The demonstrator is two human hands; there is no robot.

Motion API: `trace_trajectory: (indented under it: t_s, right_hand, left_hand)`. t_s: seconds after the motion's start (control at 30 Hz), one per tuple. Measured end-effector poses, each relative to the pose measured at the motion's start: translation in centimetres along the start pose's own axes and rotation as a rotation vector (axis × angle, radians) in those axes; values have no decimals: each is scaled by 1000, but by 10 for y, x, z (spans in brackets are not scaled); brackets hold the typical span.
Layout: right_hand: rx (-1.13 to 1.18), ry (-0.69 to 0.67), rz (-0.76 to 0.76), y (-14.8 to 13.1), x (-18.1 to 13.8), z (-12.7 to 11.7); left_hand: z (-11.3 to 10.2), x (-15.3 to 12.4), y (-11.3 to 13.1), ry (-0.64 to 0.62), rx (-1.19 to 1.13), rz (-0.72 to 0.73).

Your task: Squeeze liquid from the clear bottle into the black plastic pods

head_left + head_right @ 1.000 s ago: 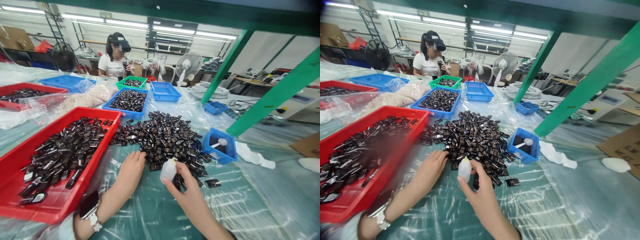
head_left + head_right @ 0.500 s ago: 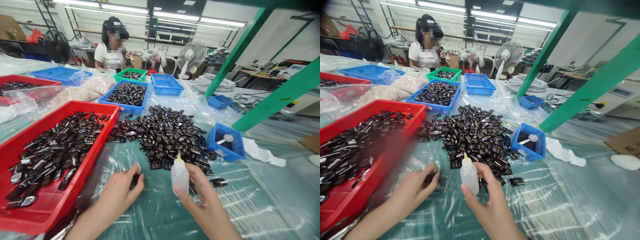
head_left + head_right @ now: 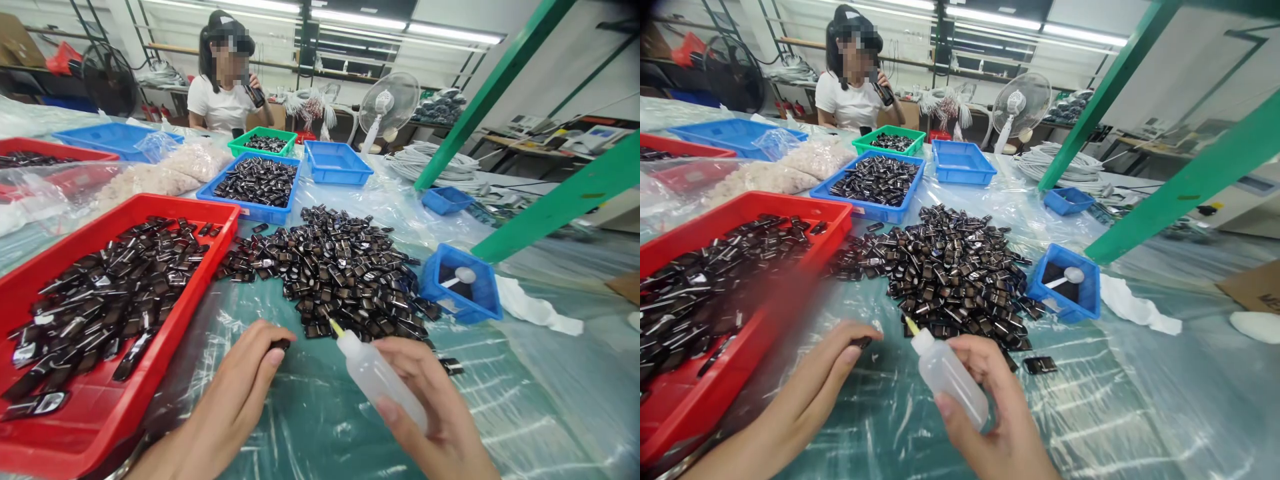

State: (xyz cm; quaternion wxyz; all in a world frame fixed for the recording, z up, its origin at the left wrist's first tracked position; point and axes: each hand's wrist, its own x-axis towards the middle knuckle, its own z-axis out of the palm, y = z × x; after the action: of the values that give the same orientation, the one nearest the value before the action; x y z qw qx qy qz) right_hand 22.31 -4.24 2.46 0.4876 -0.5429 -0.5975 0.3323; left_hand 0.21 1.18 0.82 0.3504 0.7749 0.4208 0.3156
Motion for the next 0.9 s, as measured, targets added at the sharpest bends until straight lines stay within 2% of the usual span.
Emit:
trace_trajectory:
  t_s: [0.13,0.27,0.73,0.9]
  right_hand:
    - [-87,104,24,-2,-4,1]
    - [-159,148,-8,-2,-8,2]
    - [-280,124,-52,8,-12,0]
    - [-189,55,-4,1,-8,-2]
  left_hand:
    - [2,-4,1,81,-104,-4]
    - [2,-6,0,50,-131,37]
    - [-9,-11,-1,-49,62,226]
    - [-7,-9,-1,-70,82,270]
